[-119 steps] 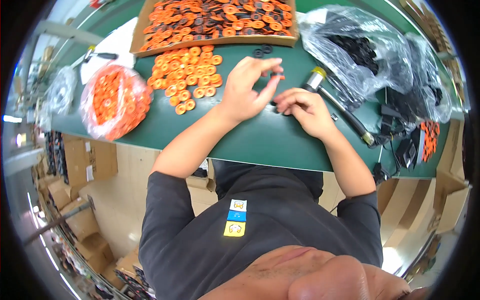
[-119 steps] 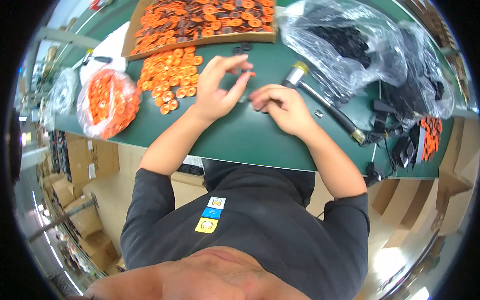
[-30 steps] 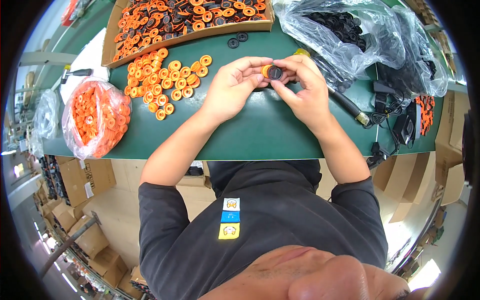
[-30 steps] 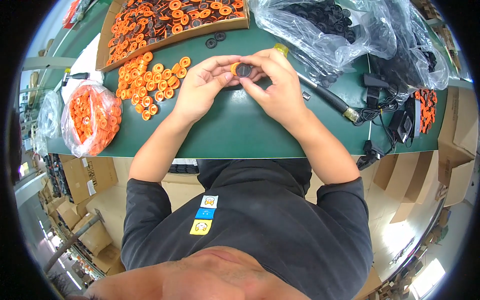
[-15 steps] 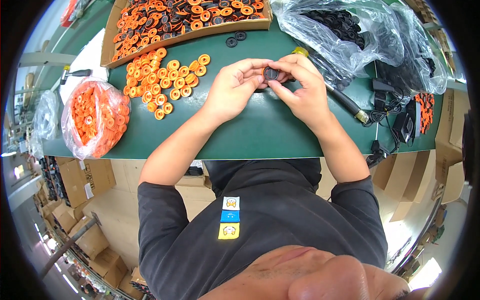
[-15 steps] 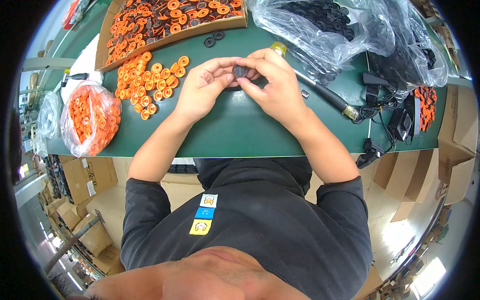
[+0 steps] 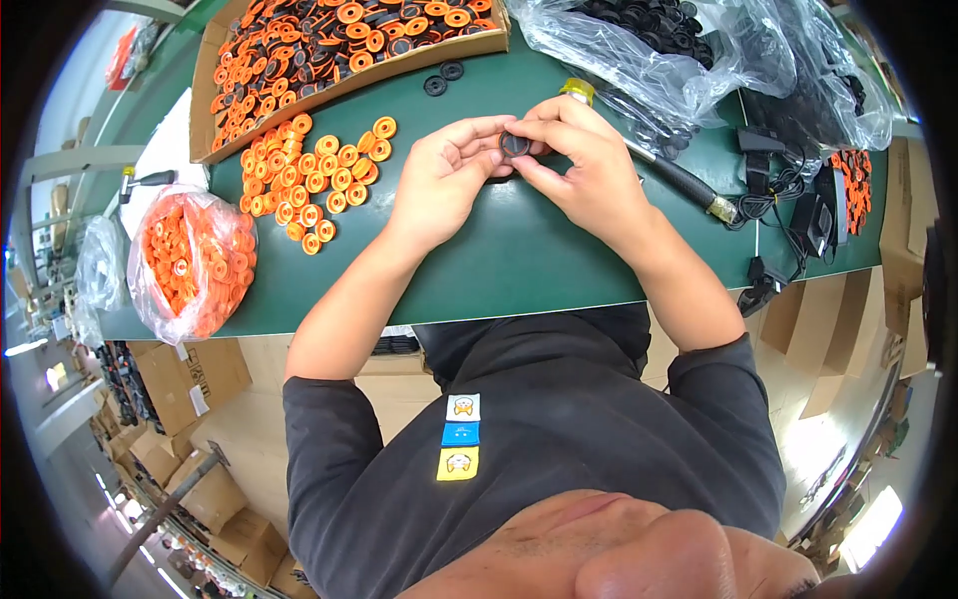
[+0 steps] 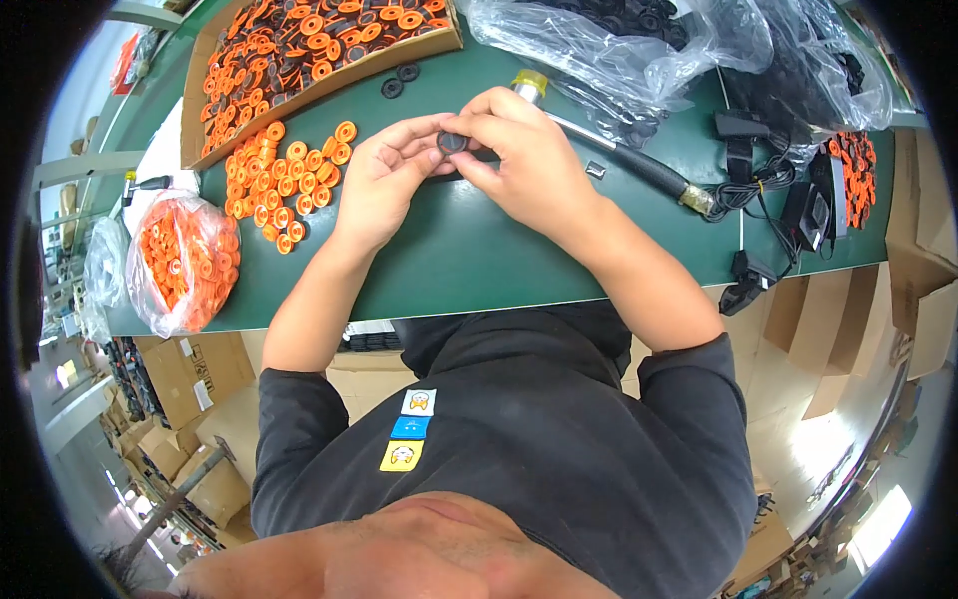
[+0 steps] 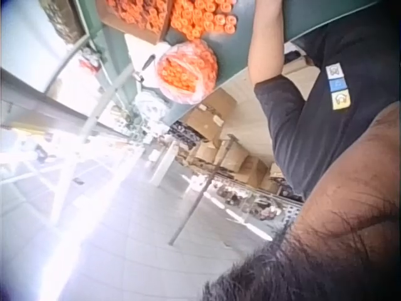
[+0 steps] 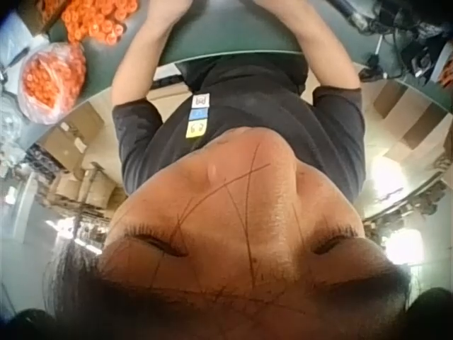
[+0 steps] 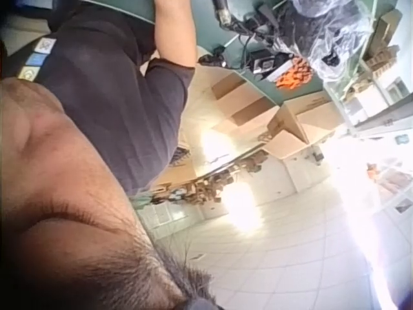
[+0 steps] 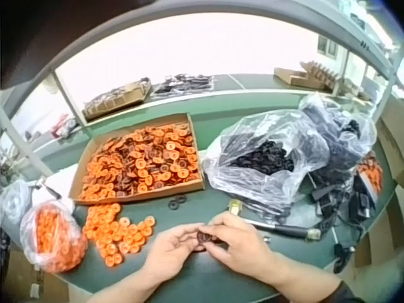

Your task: The person assembles circular components by fitting orange and black plastic pieces together by hand, tapping them with a mallet, and placing the assembled pieces into a box.

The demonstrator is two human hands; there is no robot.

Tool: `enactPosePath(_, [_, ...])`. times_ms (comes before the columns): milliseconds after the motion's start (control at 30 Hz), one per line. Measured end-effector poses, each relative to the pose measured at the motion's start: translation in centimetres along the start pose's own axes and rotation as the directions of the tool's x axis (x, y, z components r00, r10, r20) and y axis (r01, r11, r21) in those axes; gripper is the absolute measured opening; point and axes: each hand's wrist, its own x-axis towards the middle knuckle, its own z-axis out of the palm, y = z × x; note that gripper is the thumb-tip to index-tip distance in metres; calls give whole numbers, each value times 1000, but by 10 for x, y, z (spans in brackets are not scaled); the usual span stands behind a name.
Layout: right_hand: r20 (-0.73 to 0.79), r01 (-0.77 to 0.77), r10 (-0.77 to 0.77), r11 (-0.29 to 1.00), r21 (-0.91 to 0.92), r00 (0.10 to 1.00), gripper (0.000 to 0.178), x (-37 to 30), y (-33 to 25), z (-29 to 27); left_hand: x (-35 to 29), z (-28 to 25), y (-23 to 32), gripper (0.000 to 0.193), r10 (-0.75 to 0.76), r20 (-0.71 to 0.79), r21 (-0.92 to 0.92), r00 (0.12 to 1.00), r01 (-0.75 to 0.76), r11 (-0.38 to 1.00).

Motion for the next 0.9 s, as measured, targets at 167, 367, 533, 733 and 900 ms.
enactPosePath(167, [-10, 43, -44, 994, -101, 999, 32, 0, 0, -1, 0, 1, 0, 34, -8, -36, 15, 999, 8, 1000])
enactPosePath(367, [0, 69, -69, 994, -82, 998, 31, 1, 4, -2, 0, 1, 3, 35, -58, -40, 38, 998, 59, 998])
enactPosePath(533, [24, 3, -2, 999, -48, 1000, 28, 0, 6, -3, 1, 3, 4, 33, -64, -51, 53, 997, 67, 996])
enactPosePath(733, [-10, 18, -18, 999, -41, 1000, 28, 0, 2, -1, -1, 3, 6, 33, -39, -50, 39, 998, 41, 998])
enactPosePath(900, [-11, 92, -94, 986, -138, 996, 31, 1, -1, -3, 0, -1, 1, 33, -26, -69, 20, 997, 27, 999])
